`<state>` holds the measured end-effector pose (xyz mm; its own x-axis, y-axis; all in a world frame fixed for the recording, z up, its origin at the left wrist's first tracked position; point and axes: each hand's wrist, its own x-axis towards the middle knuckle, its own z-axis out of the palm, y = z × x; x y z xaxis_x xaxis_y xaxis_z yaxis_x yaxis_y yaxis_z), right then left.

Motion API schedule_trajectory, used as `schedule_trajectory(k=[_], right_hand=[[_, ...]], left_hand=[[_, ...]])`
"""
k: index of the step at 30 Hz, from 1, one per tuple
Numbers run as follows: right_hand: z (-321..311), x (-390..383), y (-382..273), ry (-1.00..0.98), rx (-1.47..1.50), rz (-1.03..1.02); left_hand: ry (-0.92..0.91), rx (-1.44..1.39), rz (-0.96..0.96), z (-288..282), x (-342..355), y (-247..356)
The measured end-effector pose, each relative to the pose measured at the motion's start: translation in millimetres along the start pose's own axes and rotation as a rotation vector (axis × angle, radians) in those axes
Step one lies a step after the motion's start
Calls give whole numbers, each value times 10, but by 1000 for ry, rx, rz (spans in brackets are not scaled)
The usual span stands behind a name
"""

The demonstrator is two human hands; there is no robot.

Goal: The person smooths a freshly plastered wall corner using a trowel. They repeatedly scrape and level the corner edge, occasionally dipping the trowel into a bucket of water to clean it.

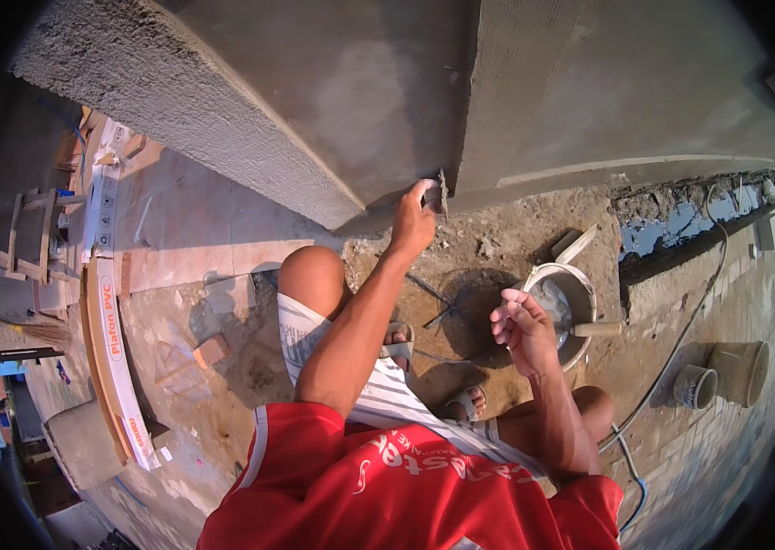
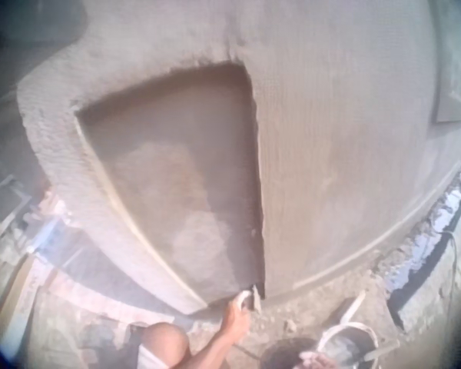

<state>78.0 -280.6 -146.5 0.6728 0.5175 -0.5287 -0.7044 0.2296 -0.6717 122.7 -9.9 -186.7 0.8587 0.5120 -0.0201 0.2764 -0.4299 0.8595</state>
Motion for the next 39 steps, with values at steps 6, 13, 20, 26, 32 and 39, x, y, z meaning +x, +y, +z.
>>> schedule_trajectory(k=[6,13,20,26,32,39], right_hand=[[25,-19,-33,33,-3,-12],[43,-33,-62,47,-24,-1],[52,-60,-104,58,-22,26],[32,-117,-148,44,13,13],[0,-145,-180,2,69,-8],[-1,-210,-251,-18,115,-28]], left_hand=[[10,-44,40,147,27,-85],[48,-9,73,273,107,-279],[-2,-8,74,279,113,-319],[-20,-10,95,318,150,-409],[-55,-123,92,325,139,-291],[-20,-210,119,354,69,-119]])
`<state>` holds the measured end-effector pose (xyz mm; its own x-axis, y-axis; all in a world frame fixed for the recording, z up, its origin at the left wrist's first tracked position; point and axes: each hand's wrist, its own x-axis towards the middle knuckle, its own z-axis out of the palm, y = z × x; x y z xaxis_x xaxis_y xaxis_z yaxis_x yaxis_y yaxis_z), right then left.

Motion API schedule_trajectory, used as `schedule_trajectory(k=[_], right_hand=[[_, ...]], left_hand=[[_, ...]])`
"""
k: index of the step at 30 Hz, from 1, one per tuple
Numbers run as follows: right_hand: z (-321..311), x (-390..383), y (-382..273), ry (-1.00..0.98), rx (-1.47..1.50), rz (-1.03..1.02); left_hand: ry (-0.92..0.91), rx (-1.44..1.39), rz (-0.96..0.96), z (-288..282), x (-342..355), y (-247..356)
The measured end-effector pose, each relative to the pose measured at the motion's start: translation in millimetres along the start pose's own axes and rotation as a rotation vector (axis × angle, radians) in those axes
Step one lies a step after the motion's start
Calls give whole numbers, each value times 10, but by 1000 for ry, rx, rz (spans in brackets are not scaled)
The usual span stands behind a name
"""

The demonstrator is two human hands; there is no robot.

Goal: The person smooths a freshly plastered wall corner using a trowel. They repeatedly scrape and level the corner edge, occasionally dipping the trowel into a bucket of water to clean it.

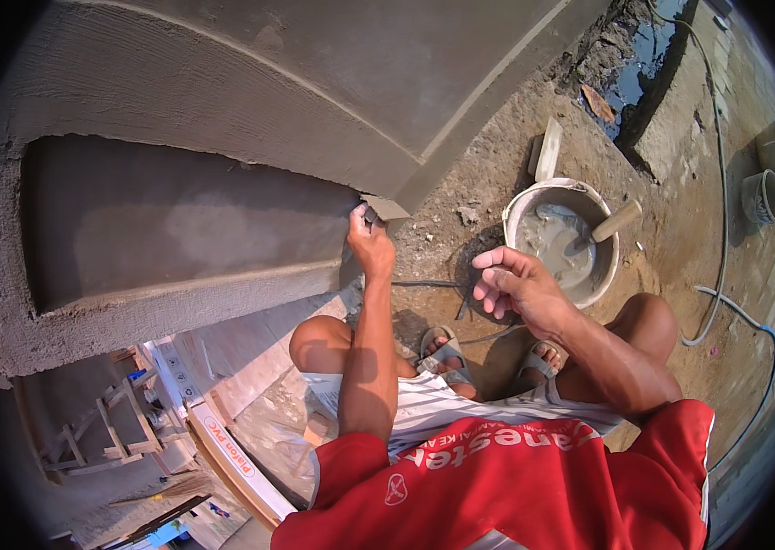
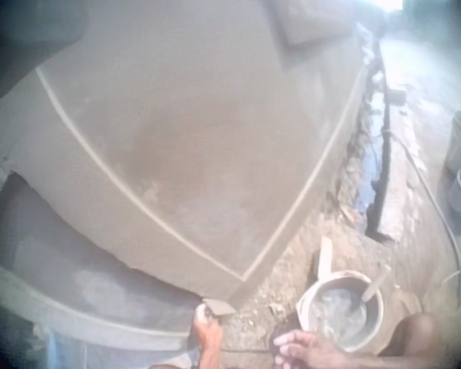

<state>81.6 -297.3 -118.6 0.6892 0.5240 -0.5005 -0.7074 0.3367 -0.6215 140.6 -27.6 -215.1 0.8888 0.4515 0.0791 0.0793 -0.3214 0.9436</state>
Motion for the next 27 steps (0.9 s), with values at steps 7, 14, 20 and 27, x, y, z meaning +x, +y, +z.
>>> schedule_trajectory(k=[7,14,20,27], right_hand=[[14,-52,-87,-9,10,-11],[21,-26,-102,-53,29,-17],[29,-32,-135,-64,27,-20],[24,-71,-167,-83,51,-34]], left_hand=[[63,-44,52,-88,18,190],[40,-92,90,-279,149,485],[78,-74,27,-293,89,1108],[69,-45,-100,-523,16,1736]])
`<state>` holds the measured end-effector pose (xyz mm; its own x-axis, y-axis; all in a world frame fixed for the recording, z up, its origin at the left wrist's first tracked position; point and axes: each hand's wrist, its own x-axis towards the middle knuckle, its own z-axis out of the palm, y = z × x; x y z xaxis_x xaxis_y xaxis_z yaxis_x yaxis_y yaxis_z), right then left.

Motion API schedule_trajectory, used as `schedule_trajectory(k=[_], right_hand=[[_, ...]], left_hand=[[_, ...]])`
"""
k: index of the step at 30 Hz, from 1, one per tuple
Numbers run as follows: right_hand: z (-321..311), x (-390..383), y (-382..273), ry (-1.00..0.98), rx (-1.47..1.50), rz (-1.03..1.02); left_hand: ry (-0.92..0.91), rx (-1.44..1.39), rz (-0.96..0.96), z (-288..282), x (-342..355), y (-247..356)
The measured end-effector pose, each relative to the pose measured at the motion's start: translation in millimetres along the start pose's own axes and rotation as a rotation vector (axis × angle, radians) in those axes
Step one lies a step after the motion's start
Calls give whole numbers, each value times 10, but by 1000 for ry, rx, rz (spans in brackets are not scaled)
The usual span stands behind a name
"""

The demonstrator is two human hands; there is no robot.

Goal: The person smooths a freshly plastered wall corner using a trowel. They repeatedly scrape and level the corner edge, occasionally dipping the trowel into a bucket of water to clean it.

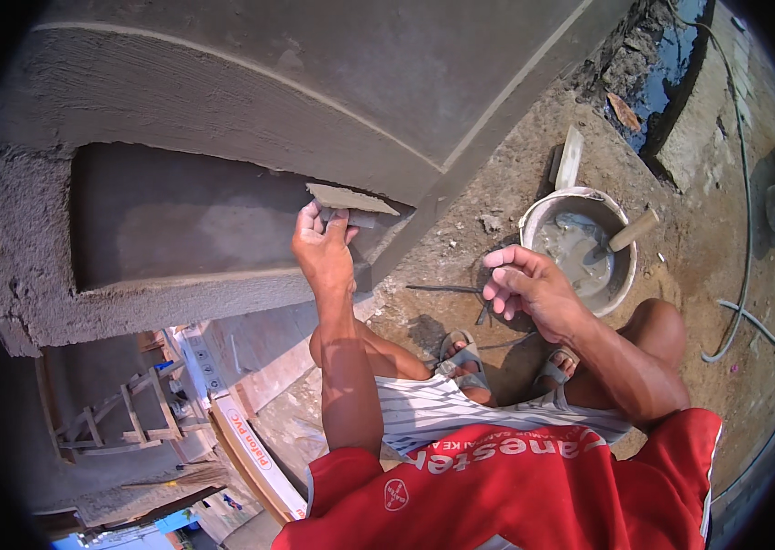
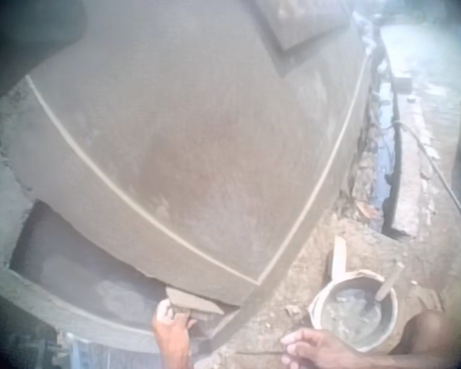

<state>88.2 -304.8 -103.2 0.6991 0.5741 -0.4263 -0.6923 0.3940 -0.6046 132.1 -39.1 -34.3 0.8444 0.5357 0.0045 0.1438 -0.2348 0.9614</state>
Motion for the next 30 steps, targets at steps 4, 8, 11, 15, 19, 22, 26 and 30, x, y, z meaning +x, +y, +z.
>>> schedule_trajectory(k=[4,8,11,15,19,22,26,30], right_hand=[[-10,-47,-44,26,-16,-28],[17,-39,-49,19,-41,-21],[23,-47,-42,35,-60,-11],[60,-23,-17,33,-97,-12],[34,66,115,43,-312,-101],[84,120,273,47,-556,-205],[138,287,588,26,-767,-478],[339,421,747,74,-238,-382]], left_hand=[[-21,-33,62,-215,-226,84],[-89,-134,-15,-359,-324,-355],[-106,-451,-165,-256,-453,-515],[-242,-743,-210,-387,-530,-841],[-302,-976,-236,-227,-688,-793],[-299,-1079,-262,19,-862,-915],[-371,-1095,-330,291,-1126,-998],[-239,-1064,-366,462,-1217,-850]])
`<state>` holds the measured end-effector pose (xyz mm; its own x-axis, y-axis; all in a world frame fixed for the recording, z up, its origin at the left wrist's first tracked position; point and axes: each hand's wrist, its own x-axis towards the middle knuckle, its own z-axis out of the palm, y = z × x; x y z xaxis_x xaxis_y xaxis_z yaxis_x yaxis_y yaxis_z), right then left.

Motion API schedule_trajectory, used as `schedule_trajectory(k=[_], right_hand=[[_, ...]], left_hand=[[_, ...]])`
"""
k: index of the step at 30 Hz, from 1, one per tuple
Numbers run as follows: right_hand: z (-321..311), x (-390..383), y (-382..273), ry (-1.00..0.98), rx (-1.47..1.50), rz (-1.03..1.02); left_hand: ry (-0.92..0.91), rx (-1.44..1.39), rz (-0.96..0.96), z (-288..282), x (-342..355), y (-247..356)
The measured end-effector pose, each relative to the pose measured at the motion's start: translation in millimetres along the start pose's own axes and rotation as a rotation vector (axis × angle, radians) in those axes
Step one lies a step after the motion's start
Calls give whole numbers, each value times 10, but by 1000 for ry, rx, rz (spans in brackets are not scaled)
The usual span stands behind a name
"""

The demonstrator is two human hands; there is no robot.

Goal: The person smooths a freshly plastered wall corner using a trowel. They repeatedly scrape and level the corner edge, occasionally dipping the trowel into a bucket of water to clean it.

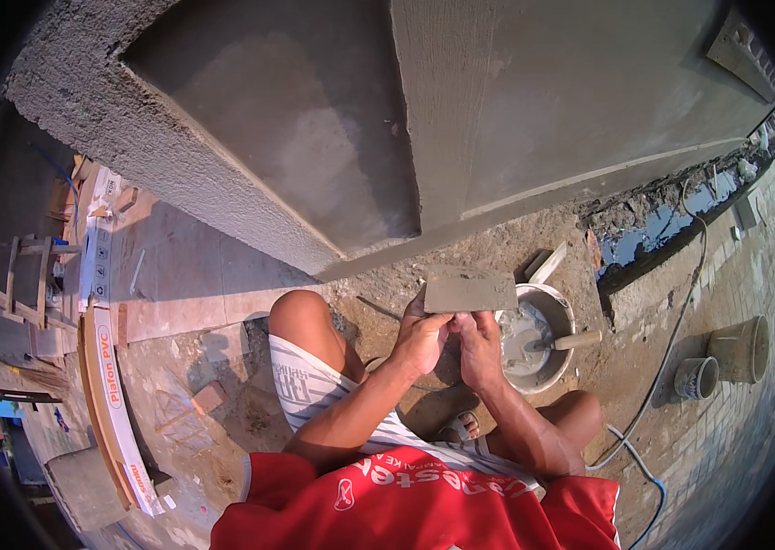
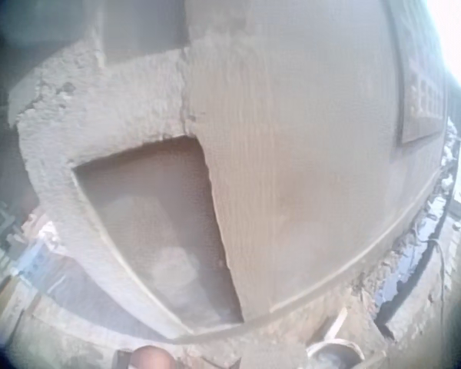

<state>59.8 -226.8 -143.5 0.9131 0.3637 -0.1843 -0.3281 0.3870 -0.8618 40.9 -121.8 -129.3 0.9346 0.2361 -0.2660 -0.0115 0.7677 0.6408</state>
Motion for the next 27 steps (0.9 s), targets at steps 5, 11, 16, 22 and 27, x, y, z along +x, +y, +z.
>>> schedule_trajectory(k=[5,11,16,22,27], right_hand=[[151,177,100,93,246,-30],[168,595,-19,26,-646,-435],[-122,1200,188,-115,-1124,-790],[-17,1633,261,-209,-1299,-1049],[111,1787,228,-152,-1435,-1082]], left_hand=[[30,-109,14,24,48,39],[160,157,-209,-252,-197,170],[12,592,29,-449,-319,708],[138,912,476,-775,45,1169],[182,936,407,-808,111,1216]])
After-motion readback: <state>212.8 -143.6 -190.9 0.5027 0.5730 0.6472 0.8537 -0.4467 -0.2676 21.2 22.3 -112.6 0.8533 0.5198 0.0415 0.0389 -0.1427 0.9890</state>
